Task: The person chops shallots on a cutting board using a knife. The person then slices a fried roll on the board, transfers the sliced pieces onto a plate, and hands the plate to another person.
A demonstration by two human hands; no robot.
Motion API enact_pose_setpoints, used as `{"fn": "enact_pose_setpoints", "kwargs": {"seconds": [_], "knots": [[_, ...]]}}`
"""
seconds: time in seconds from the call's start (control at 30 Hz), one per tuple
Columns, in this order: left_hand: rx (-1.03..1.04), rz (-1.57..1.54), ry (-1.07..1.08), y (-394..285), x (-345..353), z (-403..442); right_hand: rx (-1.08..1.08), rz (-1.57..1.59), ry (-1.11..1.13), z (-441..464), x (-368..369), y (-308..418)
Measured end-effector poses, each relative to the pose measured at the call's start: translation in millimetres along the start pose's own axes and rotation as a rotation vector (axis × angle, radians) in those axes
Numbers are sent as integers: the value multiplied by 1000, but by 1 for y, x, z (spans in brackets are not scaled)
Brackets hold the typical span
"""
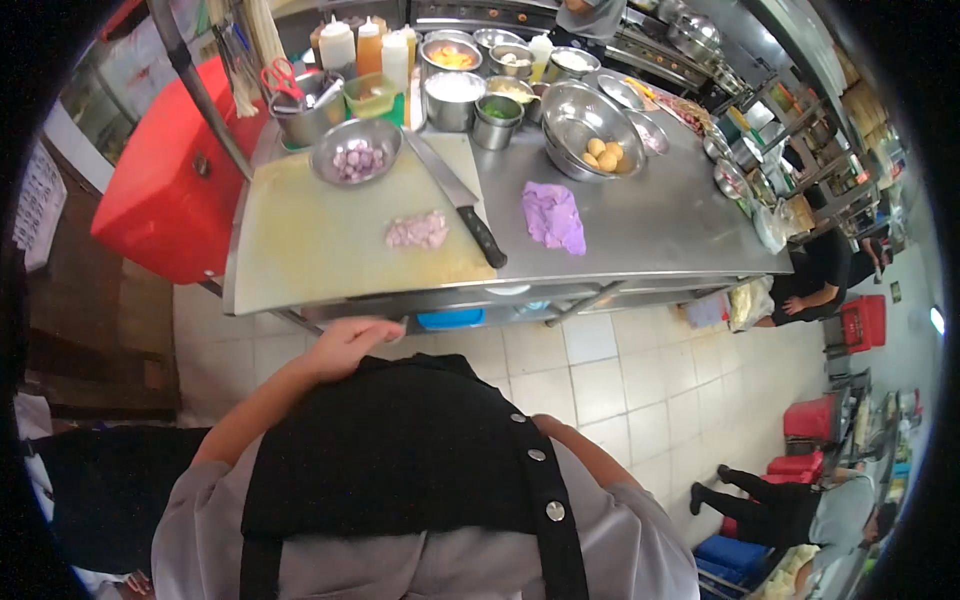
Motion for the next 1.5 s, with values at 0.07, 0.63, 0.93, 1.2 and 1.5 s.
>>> {"fn": "enact_pose_setpoints", "kwargs": {"seconds": [0.07,0.63,0.93,1.2,1.5], "knots": [[-40,-138,240,2,13,-29,99,36,29,-36,27,-18],[-868,-355,282,142,138,-85,-145,-194,-6,-69,13,-10],[-662,252,351,137,226,-12,-194,64,-65,-150,8,-110],[-584,532,432,129,300,46,-359,-4,43,-157,38,-260],[-685,660,487,181,281,77,4,338,-224,-126,-95,-238]]}}
Point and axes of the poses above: each hand's wrist, its own z-axis towards the middle knuckle, its own x-axis out of the palm, y = z × x, the point moved 1 cm from there along z, towards the middle knuckle, and after that the axes turned 1 degree about y, right-handed, at the moved point
